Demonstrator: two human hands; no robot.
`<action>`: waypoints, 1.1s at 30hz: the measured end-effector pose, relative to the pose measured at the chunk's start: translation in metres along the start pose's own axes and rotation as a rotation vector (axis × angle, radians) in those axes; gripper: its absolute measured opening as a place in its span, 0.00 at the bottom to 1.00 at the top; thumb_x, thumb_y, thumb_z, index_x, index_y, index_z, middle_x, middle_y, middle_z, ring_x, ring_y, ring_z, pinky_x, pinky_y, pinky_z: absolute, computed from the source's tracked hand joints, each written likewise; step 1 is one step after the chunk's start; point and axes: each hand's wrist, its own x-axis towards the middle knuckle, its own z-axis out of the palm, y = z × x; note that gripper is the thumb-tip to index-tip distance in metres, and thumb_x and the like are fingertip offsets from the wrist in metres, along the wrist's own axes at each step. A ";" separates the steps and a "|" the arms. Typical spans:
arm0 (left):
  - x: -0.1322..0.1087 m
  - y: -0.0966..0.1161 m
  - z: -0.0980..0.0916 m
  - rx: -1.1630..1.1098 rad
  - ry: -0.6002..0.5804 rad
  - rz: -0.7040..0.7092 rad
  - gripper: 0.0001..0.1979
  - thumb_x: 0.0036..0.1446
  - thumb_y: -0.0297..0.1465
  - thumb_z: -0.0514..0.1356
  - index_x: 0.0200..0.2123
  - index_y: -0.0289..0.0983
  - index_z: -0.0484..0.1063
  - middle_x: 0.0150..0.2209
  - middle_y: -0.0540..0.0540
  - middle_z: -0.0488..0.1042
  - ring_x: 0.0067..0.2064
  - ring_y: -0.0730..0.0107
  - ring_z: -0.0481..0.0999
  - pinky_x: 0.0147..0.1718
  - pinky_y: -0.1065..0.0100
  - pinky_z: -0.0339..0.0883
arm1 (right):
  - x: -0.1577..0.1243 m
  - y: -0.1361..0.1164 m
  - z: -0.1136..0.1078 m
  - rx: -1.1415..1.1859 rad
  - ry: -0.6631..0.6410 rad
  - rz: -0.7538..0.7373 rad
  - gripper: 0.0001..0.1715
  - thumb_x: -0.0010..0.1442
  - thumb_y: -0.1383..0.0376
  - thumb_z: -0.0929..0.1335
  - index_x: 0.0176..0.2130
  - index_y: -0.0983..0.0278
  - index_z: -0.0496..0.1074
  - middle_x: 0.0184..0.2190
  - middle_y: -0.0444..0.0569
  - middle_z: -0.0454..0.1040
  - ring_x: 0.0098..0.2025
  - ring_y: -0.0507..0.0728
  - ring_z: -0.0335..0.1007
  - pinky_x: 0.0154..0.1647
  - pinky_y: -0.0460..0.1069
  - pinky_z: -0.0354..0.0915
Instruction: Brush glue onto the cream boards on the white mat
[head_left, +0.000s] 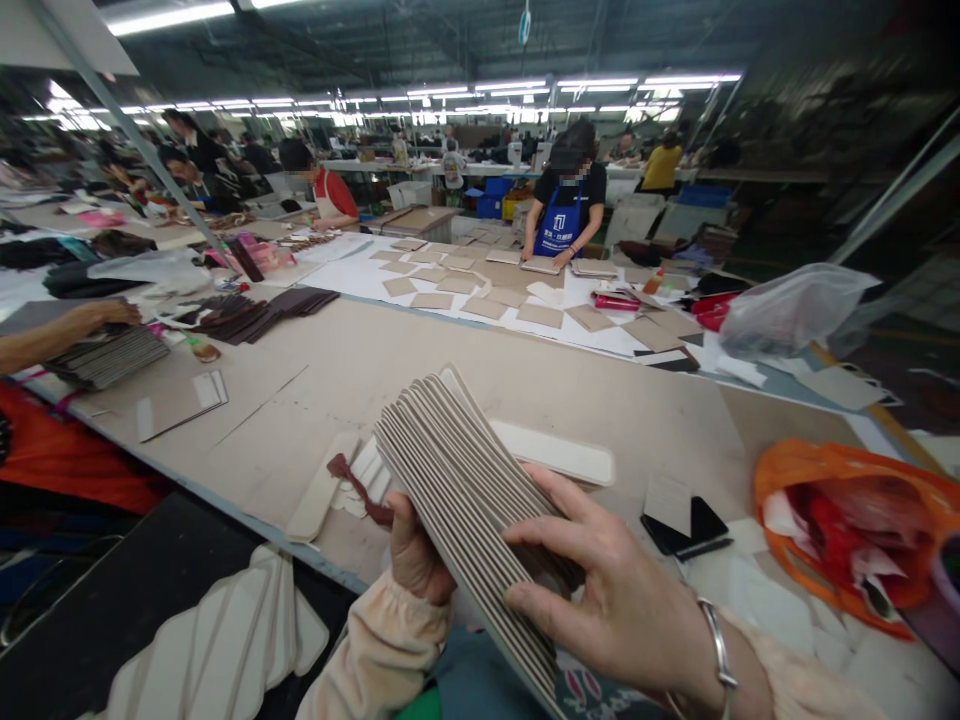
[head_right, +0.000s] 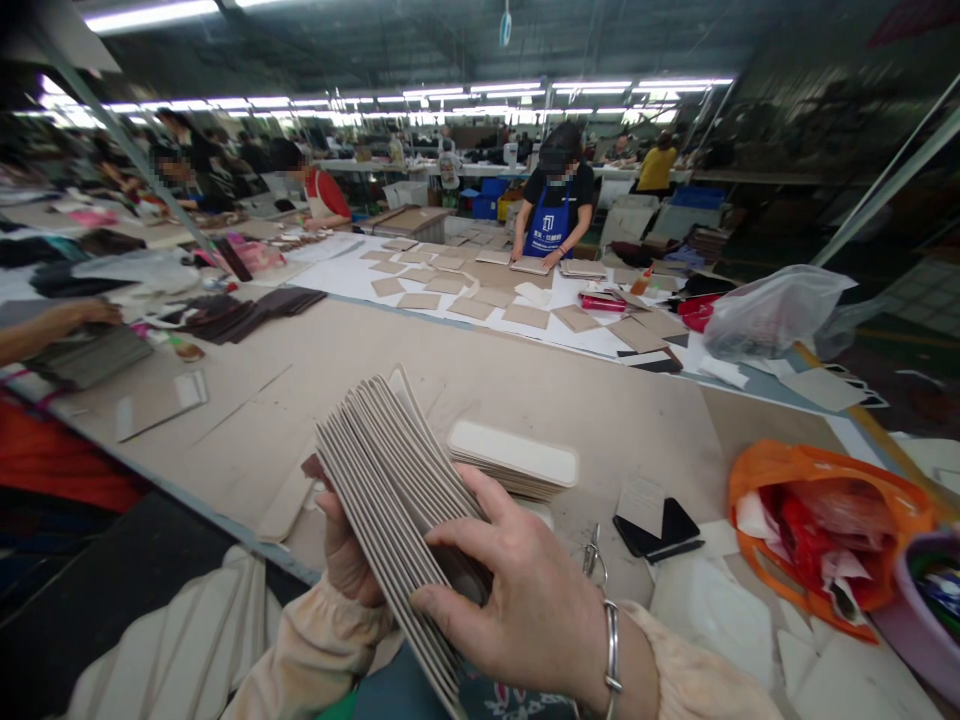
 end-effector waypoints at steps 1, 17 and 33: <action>0.000 0.000 0.000 0.012 0.017 0.000 0.25 0.55 0.52 0.54 0.53 0.50 0.68 0.54 0.51 0.72 0.61 0.56 0.63 0.63 0.48 0.50 | 0.000 0.000 0.000 -0.002 0.000 0.003 0.17 0.53 0.59 0.72 0.44 0.60 0.76 0.63 0.57 0.56 0.61 0.65 0.61 0.54 0.55 0.67; -0.003 0.001 -0.004 0.026 0.054 -0.012 0.28 0.55 0.54 0.54 0.55 0.47 0.67 0.54 0.50 0.72 0.59 0.56 0.66 0.62 0.51 0.53 | -0.001 -0.001 0.003 -0.018 -0.002 0.024 0.17 0.52 0.61 0.72 0.44 0.59 0.76 0.63 0.54 0.57 0.61 0.64 0.59 0.56 0.56 0.65; -0.003 0.001 -0.007 0.075 0.038 -0.003 0.28 0.55 0.55 0.52 0.54 0.49 0.67 0.54 0.50 0.73 0.61 0.57 0.64 0.63 0.52 0.52 | -0.001 -0.001 0.003 0.013 0.001 0.015 0.17 0.52 0.62 0.72 0.43 0.59 0.75 0.62 0.53 0.58 0.60 0.62 0.61 0.57 0.55 0.64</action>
